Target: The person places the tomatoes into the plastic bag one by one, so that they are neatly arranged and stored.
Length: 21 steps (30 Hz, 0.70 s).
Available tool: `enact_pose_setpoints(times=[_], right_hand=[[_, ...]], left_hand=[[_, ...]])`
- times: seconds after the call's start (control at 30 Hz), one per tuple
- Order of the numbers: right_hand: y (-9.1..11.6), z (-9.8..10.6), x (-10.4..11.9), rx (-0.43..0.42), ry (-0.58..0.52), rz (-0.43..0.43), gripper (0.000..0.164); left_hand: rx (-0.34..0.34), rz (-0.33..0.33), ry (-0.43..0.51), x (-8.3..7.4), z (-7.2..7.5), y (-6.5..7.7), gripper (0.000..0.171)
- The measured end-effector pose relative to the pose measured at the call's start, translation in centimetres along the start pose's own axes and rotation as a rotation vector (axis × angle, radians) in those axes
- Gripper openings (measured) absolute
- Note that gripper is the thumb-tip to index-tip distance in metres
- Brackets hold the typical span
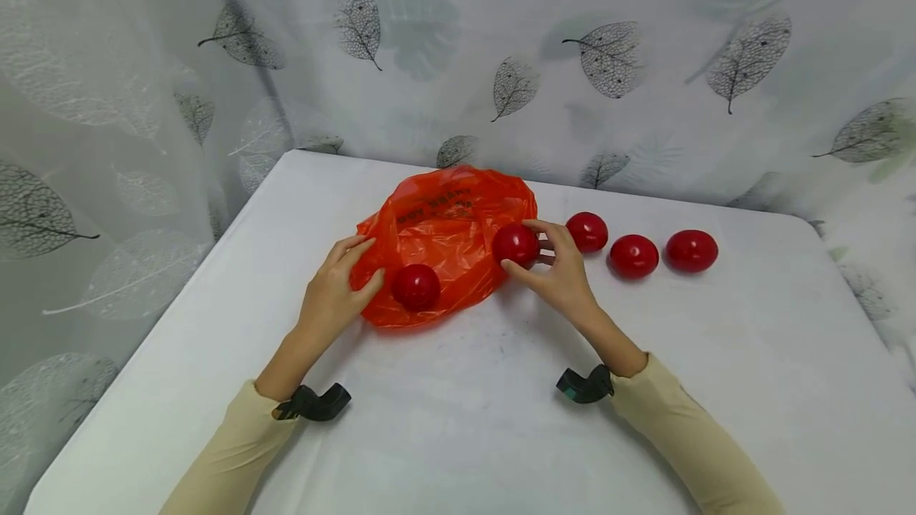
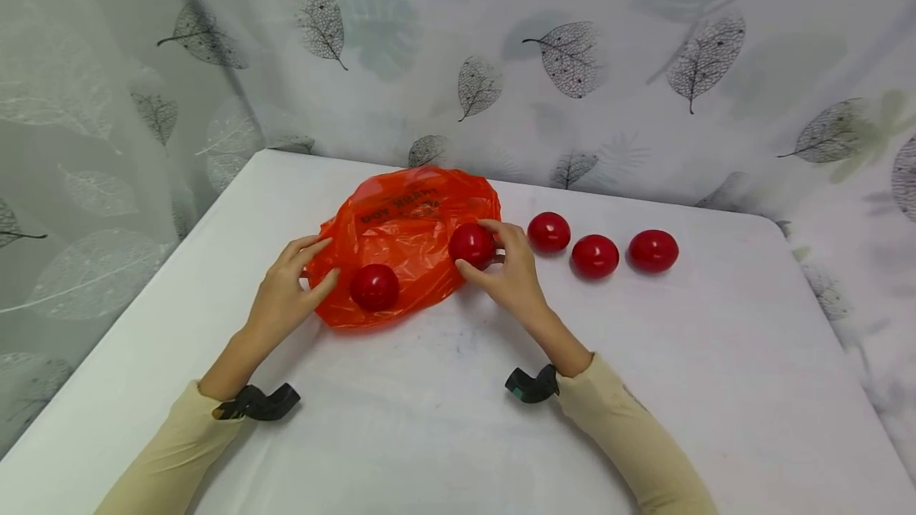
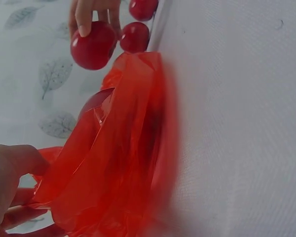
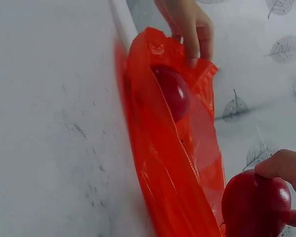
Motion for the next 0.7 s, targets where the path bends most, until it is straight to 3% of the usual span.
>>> enact_pose_setpoints(times=[0.7], right_hand=[[-1.2,-5.5,1.3,0.132,-0.104,0.066,0.062]], left_hand=[[0.014,0.022,-0.005,0.0,-0.3,-0.1,0.05]])
Point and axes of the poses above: each hand's wrist, its own y-axis away from the middle knuckle, its own z-axis out of the back of the hand, x = y × z, the point moved 8 cm from there along -y, towards the middle knuckle, and after that the axes turned 1 degree about -z, right-handed, at the moved point
